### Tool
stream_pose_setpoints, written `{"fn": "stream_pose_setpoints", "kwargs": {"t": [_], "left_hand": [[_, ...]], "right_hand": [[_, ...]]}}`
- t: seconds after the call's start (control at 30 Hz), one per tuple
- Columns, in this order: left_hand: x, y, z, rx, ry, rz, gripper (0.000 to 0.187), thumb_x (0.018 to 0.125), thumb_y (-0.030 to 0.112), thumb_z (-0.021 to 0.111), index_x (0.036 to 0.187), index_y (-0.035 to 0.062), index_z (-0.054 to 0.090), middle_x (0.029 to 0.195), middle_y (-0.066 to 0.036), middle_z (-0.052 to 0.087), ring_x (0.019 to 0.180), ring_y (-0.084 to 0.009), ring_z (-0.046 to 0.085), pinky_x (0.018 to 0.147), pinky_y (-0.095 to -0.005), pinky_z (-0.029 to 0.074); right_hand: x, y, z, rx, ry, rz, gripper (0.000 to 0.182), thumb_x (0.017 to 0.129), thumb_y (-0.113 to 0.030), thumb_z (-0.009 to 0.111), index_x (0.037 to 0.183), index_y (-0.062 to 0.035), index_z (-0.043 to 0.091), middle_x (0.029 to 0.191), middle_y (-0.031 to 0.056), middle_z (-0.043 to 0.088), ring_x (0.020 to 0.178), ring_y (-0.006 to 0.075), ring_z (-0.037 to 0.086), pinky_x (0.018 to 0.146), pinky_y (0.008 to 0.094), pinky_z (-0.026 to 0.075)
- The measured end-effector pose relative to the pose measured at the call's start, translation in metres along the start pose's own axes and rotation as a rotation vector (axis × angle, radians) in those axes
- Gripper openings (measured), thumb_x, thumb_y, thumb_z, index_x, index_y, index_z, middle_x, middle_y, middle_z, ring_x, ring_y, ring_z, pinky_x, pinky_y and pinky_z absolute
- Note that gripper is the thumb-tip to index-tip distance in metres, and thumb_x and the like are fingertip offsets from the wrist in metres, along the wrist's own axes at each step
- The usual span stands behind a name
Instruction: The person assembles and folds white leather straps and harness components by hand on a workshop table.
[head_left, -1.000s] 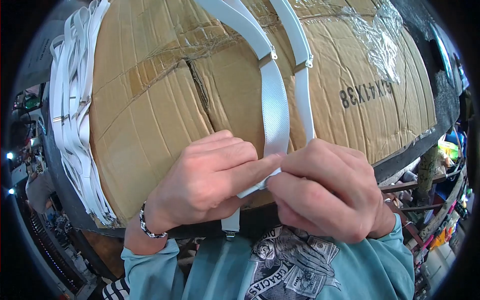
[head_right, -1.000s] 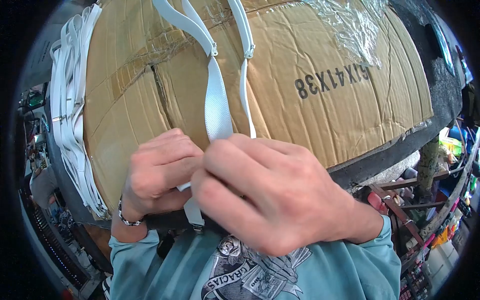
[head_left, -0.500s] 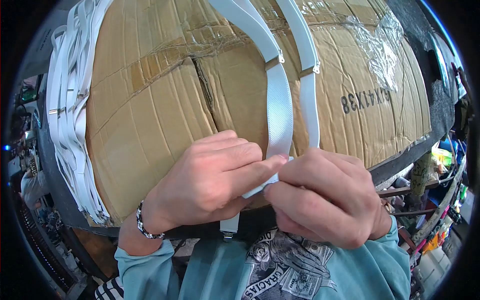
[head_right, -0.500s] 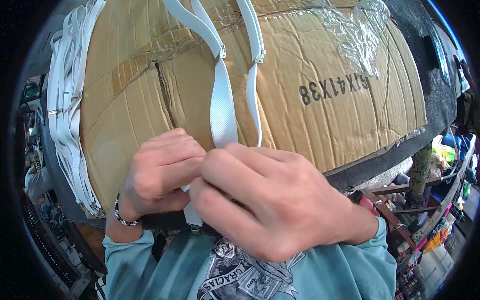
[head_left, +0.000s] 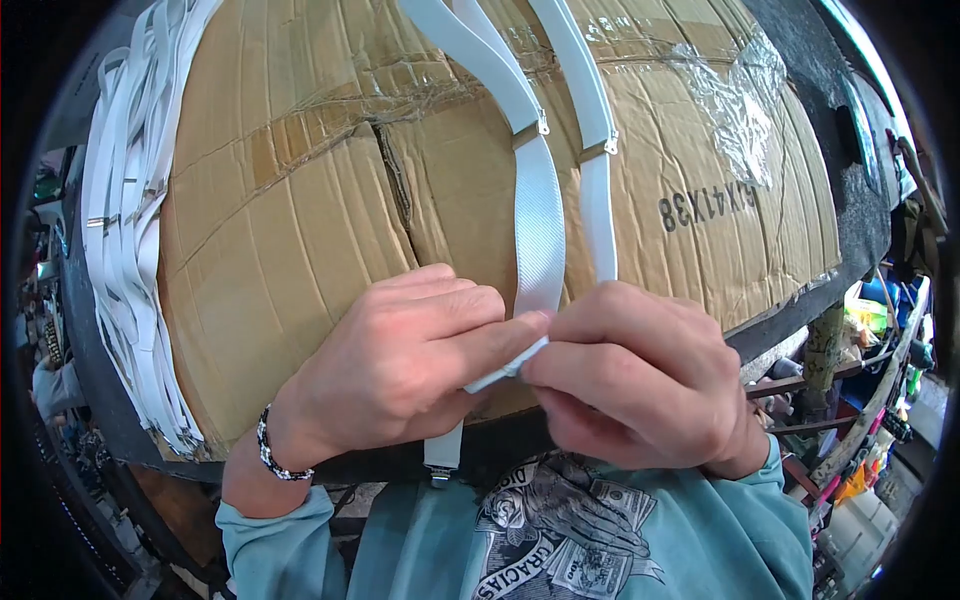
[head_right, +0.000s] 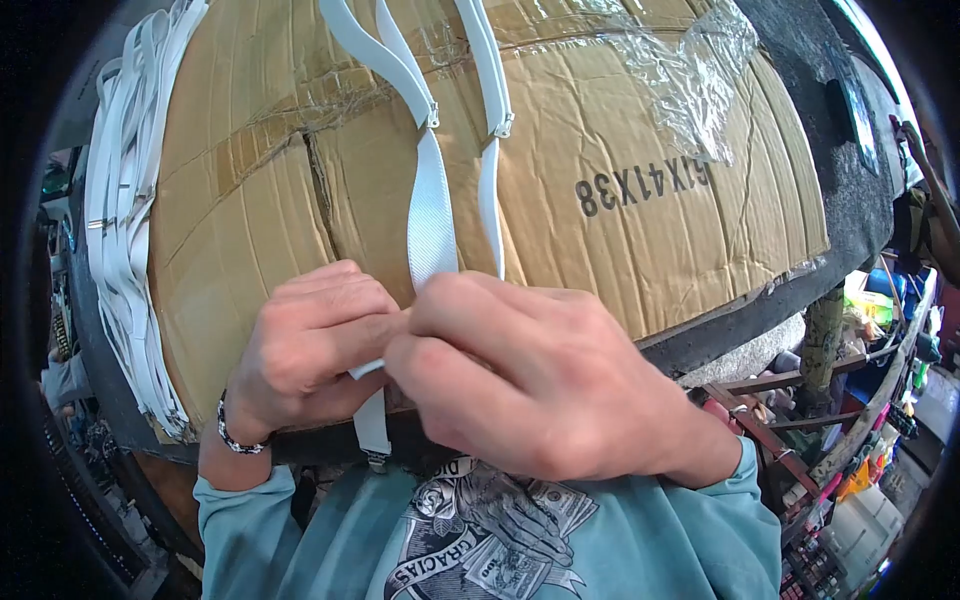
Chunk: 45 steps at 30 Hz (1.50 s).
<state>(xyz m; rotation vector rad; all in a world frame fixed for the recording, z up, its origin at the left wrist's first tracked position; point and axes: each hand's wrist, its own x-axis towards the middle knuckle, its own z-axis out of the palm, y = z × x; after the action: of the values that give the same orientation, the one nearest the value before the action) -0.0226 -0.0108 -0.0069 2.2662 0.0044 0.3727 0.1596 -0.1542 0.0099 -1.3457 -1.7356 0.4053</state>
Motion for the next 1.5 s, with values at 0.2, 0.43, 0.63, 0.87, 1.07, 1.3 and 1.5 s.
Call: {"fn": "stream_pose_setpoints", "kwargs": {"t": [0.2, 0.43, 0.63, 0.87, 1.07, 1.3, 1.5], "left_hand": [[0.002, 0.005, 0.001, 0.027, -0.021, -0.028, 0.049, 0.069, 0.0, 0.077, 0.117, 0.0022, 0.075, 0.076, -0.005, 0.057, 0.065, -0.0242, 0.056, 0.061, -0.0366, 0.043], [0.002, 0.003, -0.002, 0.009, -0.013, -0.024, 0.055, 0.064, 0.001, 0.077, 0.119, 0.0018, 0.074, 0.078, -0.006, 0.059, 0.067, -0.0245, 0.057, 0.062, -0.0371, 0.043], [0.0, 0.001, -0.002, -0.011, -0.018, -0.018, 0.058, 0.062, 0.0, 0.076, 0.12, 0.0019, 0.075, 0.082, -0.006, 0.064, 0.069, -0.0255, 0.06, 0.062, -0.0368, 0.045], [0.002, 0.001, 0.001, -0.024, 0.062, -0.029, 0.051, 0.061, -0.001, 0.076, 0.112, 0.0022, 0.08, 0.075, -0.005, 0.063, 0.062, -0.0209, 0.057, 0.058, -0.0337, 0.042], [0.006, -0.001, -0.006, -0.077, 0.126, -0.021, 0.047, 0.061, -0.003, 0.075, 0.108, 0.0, 0.081, 0.076, -0.005, 0.063, 0.062, -0.0172, 0.055, 0.054, -0.031, 0.04], [0.006, -0.003, -0.005, -0.081, 0.127, -0.039, 0.047, 0.061, -0.006, 0.076, 0.108, -0.0004, 0.081, 0.077, -0.005, 0.063, 0.062, -0.016, 0.055, 0.053, -0.0298, 0.039], [0.005, -0.003, -0.006, -0.074, 0.12, -0.048, 0.046, 0.062, -0.007, 0.077, 0.108, 0.0001, 0.081, 0.077, -0.005, 0.064, 0.062, -0.0157, 0.056, 0.052, -0.0296, 0.039]], "right_hand": [[-0.01, -0.003, -0.019, -0.026, -0.075, 0.135, 0.026, 0.069, 0.008, 0.076, 0.091, 0.0006, 0.064, 0.084, 0.0094, 0.057, 0.067, 0.0259, 0.063, 0.057, 0.0361, 0.052], [-0.005, 0.0, -0.012, 0.037, 0.11, 0.117, 0.028, 0.064, 0.007, 0.077, 0.09, -0.0009, 0.07, 0.08, 0.0107, 0.065, 0.063, 0.0225, 0.066, 0.054, 0.0314, 0.052], [-0.009, 0.0, 0.0, -0.014, 0.019, 0.05, 0.028, 0.065, 0.005, 0.077, 0.091, 0.0004, 0.066, 0.084, 0.0095, 0.059, 0.066, 0.0239, 0.064, 0.056, 0.0342, 0.052], [-0.022, 0.01, -0.028, 0.134, 0.163, 0.131, 0.018, 0.077, 0.005, 0.07, 0.094, 0.0034, 0.065, 0.089, 0.0124, 0.063, 0.068, 0.0169, 0.058, 0.056, 0.0285, 0.045], [-0.033, 0.02, -0.018, 0.327, 0.654, 0.435, 0.015, 0.089, 0.003, 0.067, 0.103, 0.0049, 0.062, 0.099, 0.0093, 0.063, 0.081, 0.0085, 0.054, 0.072, 0.0203, 0.041], [-0.036, 0.022, -0.017, 0.291, 0.622, 0.397, 0.017, 0.091, 0.003, 0.068, 0.107, 0.0047, 0.062, 0.106, 0.0104, 0.061, 0.089, 0.0099, 0.056, 0.079, 0.0221, 0.043], [-0.037, 0.022, -0.015, 0.311, 0.66, 0.43, 0.019, 0.092, 0.003, 0.068, 0.11, 0.0048, 0.061, 0.109, 0.0119, 0.061, 0.094, 0.0113, 0.057, 0.084, 0.0232, 0.044]]}}
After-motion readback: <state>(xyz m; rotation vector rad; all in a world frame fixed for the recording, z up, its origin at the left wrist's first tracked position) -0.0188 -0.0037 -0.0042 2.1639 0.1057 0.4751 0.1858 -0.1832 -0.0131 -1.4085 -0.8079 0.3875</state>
